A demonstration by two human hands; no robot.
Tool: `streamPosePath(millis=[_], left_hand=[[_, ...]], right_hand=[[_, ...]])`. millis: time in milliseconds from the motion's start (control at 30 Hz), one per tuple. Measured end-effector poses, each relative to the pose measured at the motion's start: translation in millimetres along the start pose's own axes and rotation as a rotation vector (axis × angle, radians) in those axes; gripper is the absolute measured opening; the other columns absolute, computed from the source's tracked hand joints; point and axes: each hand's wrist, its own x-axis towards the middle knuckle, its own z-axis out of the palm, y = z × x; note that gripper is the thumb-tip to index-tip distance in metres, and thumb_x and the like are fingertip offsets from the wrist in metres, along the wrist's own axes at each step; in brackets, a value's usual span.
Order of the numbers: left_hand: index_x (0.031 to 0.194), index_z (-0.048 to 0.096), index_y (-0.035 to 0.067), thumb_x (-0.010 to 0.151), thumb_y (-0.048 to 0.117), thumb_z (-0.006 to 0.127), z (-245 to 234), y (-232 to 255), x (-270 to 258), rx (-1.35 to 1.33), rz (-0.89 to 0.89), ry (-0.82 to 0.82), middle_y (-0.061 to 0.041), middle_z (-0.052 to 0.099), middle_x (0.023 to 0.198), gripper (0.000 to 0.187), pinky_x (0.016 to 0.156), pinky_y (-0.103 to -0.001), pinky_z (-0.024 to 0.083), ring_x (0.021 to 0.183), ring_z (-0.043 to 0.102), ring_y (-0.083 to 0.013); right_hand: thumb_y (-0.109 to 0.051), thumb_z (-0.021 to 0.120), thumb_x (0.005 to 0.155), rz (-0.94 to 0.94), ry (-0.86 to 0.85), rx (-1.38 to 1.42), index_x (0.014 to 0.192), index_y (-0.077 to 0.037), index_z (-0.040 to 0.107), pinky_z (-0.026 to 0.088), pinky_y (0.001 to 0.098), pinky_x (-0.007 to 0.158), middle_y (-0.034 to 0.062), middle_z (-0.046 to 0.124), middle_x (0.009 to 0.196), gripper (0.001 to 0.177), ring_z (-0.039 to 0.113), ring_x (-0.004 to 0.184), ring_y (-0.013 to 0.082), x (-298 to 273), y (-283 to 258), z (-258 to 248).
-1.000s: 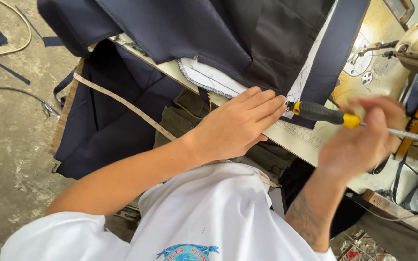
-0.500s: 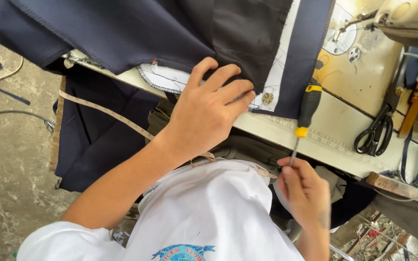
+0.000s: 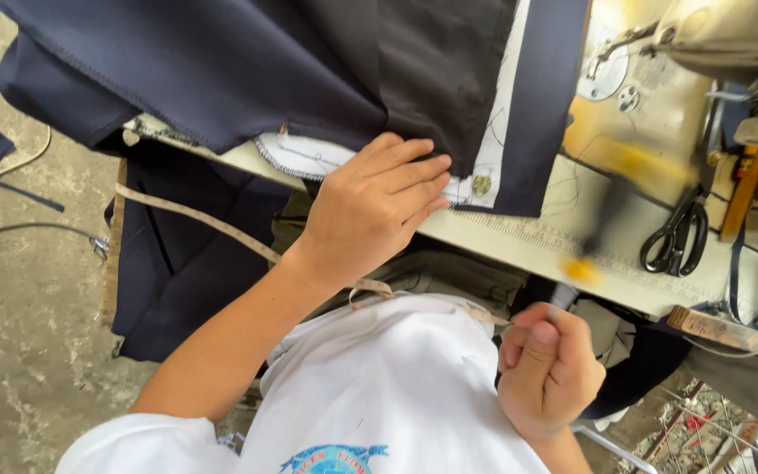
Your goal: Sewing and aligning dark blue fabric pieces using an industrial sewing machine, including using a screwdriver for precision and scissors for trimming.
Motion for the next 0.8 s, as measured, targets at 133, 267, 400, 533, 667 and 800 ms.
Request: streamPosePath(millis=[133, 267, 400, 533, 667, 800], left_hand=[[0.103, 0.086, -0.004, 0.098, 0.002, 0.092, 2.9, -5.1, 6.2, 0.039, 0.004, 0.024, -0.015, 0.084, 0.110, 0.010, 0.098, -0.045, 0.061, 0.109, 0.076, -0.0334], [0.101, 0.086, -0.002, 0.099, 0.003, 0.090, 1.8, -2.9, 4.9, 0.059, -0.004, 0.011, -0.013, 0.083, 0.111, 0.007, 0.099, -0.044, 0.060, 0.110, 0.076, -0.0319], [0.099, 0.084, -0.003, 0.099, 0.002, 0.090, 3.1, -4.3, 4.9, 0.032, 0.002, 0.045, -0.013, 0.082, 0.110, 0.008, 0.096, -0.045, 0.061, 0.109, 0.075, -0.0331], [0.100, 0.085, -0.004, 0.098, 0.001, 0.090, 0.6, -6.2, 5.3, 0.047, -0.008, 0.032, -0.014, 0.083, 0.110, 0.008, 0.097, -0.044, 0.061, 0.109, 0.075, -0.0331], [0.099, 0.084, -0.001, 0.102, 0.004, 0.087, 4.6, -4.6, 2.9, 0.057, -0.004, 0.027, -0.011, 0.083, 0.111, 0.007, 0.097, -0.043, 0.061, 0.110, 0.074, -0.0315], [0.099, 0.085, -0.004, 0.098, 0.001, 0.090, 3.0, 1.5, 0.4, 0.015, -0.025, 0.031, -0.015, 0.083, 0.110, 0.007, 0.098, -0.047, 0.061, 0.109, 0.075, -0.0346]], right_hand=[[-0.003, 0.046, 0.105, -0.065, -0.003, -0.072, 0.099, -0.005, 0.061, 0.045, 0.0292, 0.059, 0.0049, 0.064, 0.070, 0.017, 0.057, 0.056, 0.0165, 20.3, 11.6, 14.6], [-0.021, 0.036, 0.120, -0.155, 0.123, 0.075, 0.100, 0.001, 0.059, 0.038, 0.0228, 0.044, 0.0008, 0.047, 0.054, 0.038, 0.052, 0.042, 0.0118, 6.7, -7.4, 7.9], [-0.011, 0.045, 0.109, -0.115, -0.231, -0.180, 0.111, -0.008, 0.070, 0.051, 0.0338, 0.059, 0.0021, 0.073, 0.113, 0.025, 0.069, 0.062, 0.0188, 16.3, 15.4, 10.6], [-0.007, 0.042, 0.105, 0.131, 0.001, 0.097, 0.092, -0.006, 0.063, 0.045, 0.0269, 0.052, 0.0047, 0.060, 0.062, 0.025, 0.057, 0.052, 0.0149, -4.0, 53.2, 20.6], [-0.026, 0.044, 0.114, 0.050, -0.264, -0.114, 0.103, -0.012, 0.063, 0.044, 0.0324, 0.050, -0.0029, 0.059, 0.060, 0.026, 0.050, 0.047, 0.0149, 12.1, 27.9, 25.0], [-0.026, 0.035, 0.119, -0.113, 0.062, 0.080, 0.089, -0.002, 0.057, 0.032, 0.0216, 0.040, -0.0021, 0.046, 0.050, 0.044, 0.048, 0.037, 0.0084, -3.6, 13.3, 18.6]])
